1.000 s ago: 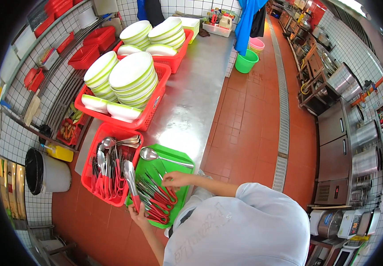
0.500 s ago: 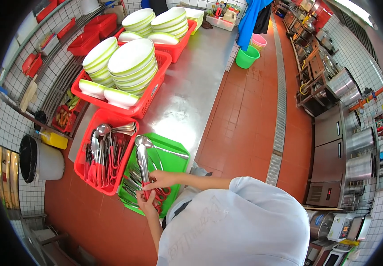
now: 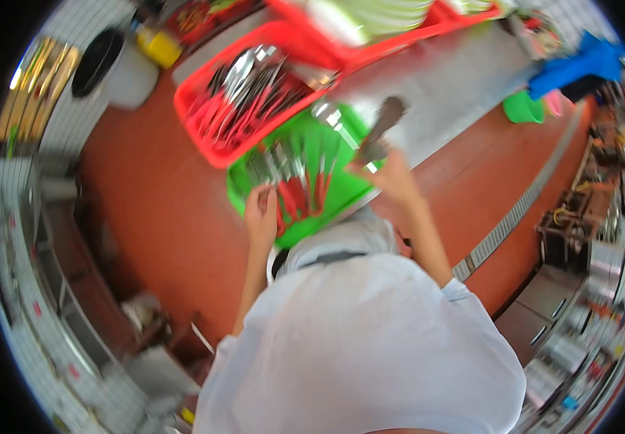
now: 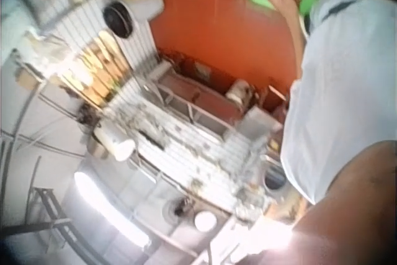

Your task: Sorting and organizing kitchen tongs and spoons from a large red bin into a green plastic tray.

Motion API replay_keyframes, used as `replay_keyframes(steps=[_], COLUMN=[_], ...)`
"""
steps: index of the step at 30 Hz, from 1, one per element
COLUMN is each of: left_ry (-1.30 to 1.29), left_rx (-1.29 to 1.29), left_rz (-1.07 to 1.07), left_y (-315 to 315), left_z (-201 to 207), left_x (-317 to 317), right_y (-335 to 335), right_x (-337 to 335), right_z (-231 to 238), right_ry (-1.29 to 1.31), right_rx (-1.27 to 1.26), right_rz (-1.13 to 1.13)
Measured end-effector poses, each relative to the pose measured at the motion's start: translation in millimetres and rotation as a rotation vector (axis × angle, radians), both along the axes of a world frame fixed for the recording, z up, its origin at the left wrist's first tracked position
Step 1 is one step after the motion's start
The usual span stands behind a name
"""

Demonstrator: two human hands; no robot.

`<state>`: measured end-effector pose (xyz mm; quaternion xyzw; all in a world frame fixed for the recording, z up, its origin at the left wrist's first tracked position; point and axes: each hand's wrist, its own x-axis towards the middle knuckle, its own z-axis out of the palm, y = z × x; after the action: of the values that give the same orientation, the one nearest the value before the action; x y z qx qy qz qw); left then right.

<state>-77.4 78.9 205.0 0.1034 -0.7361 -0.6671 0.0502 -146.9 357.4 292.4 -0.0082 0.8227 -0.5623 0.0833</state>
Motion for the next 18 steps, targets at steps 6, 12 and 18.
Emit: replay_keyframes(steps=[6,12,18], left_ry=[-0.041,-0.158,-0.236], left_rx=[-0.574,-0.700,-0.662], left_rz=[0.209,0.259,0.211], left_y=[-42.1,-55.0,-42.3], left_z=[4.9,-39.8,-52.7], left_x=[15.9,34.8,41.2], right_y=[39.2,32.7,10.5], right_x=[5.5,22.9,32.3], right_z=[3.5,-3.9,-29.7], right_ry=[0.118,0.157,-0.053], right_rx=[0.250,0.484,0.575], right_rz=[-0.064,-0.091,0.107])
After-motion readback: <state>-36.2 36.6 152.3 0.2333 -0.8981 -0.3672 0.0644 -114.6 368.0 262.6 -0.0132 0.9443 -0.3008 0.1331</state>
